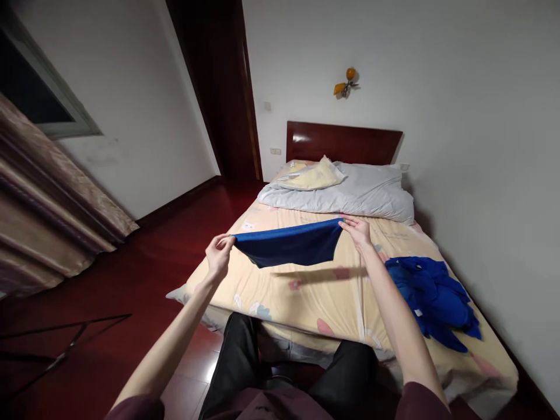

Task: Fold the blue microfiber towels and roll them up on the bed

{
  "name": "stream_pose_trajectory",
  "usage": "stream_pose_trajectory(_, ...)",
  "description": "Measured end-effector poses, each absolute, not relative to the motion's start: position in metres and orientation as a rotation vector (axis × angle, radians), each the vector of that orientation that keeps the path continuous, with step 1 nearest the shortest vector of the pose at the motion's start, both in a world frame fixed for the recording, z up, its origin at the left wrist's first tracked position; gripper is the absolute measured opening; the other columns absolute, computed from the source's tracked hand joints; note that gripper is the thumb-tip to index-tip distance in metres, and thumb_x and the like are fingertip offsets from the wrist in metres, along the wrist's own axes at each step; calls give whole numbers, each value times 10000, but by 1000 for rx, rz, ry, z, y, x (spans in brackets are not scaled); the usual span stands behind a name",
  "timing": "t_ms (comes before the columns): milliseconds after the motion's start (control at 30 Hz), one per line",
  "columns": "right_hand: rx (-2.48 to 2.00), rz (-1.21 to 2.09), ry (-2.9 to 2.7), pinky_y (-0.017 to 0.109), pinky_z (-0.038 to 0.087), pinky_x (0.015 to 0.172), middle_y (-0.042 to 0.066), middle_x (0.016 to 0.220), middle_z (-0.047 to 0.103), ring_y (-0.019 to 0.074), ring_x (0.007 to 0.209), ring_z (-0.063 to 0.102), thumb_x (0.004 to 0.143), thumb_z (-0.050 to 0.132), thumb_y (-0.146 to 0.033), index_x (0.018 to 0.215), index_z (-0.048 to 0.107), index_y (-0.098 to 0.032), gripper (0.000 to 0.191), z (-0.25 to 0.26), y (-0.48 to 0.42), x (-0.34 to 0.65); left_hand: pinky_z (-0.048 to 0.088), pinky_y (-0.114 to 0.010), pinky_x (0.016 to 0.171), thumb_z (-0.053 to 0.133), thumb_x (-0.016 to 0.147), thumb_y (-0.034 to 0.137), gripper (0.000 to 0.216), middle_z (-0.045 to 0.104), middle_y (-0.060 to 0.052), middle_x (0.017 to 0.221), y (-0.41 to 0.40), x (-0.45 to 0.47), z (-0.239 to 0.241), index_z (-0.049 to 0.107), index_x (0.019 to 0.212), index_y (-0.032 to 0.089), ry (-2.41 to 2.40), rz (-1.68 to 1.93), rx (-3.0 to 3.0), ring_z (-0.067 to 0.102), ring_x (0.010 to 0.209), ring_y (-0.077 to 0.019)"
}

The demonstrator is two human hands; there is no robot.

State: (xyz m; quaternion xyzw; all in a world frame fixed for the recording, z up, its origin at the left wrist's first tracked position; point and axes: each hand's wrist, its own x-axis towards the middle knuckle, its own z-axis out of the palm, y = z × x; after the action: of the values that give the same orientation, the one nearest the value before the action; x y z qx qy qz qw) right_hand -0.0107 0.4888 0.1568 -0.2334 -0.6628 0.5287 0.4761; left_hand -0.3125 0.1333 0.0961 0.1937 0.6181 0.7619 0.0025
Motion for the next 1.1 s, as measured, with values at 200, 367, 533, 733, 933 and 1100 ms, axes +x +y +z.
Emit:
stream_pose_trajectory(200,-583,973,-1698,429,660,831,120,891,789,250,811,762,600,934,-586,900,804,-163,534,191,451,49,598,-410,901,885,645,547,589,776,-131,948,140,-329,154,752,990,89,1912,2374,883,738,915,-253)
stream_pose_trajectory(367,-639,780,-1710,376,659,764,96,808,785,236,747,752,652,895,-610,882,816,-162,509,206,428,82,609,-384,866,877,658,526,572,792,-150,987,146,-331,183,793,1018,88,1937,2248,1005,749,911,-261)
stream_pose_trajectory(533,-623,796,-1715,365,658,784,91,850,799,238,776,759,611,934,-570,861,814,-168,489,215,414,106,611,-361,886,901,638,501,514,799,-142,984,154,-327,200,816,977,125,1921,2193,1113,762,945,-274)
stream_pose_trajectory(733,-654,910,-1641,376,661,798,92,853,792,240,798,762,560,978,-523,867,801,-159,508,209,390,129,612,-374,898,914,633,512,527,801,-139,975,142,-314,213,821,974,121,1915,2110,1191,761,965,-286)
stream_pose_trajectory(933,-789,1000,-1645,359,661,747,82,818,785,239,783,758,541,994,-523,869,806,-165,521,193,357,163,618,-367,807,938,582,539,562,799,-131,915,109,-297,210,826,930,111,1955,1882,1210,758,896,-288)
stream_pose_trajectory(1100,-870,1091,-1622,365,658,787,94,883,802,243,820,764,502,1014,-507,861,814,-176,528,179,348,178,611,-354,722,953,551,572,596,792,-133,869,99,-298,197,827,910,114,1945,1751,1186,749,818,-270)
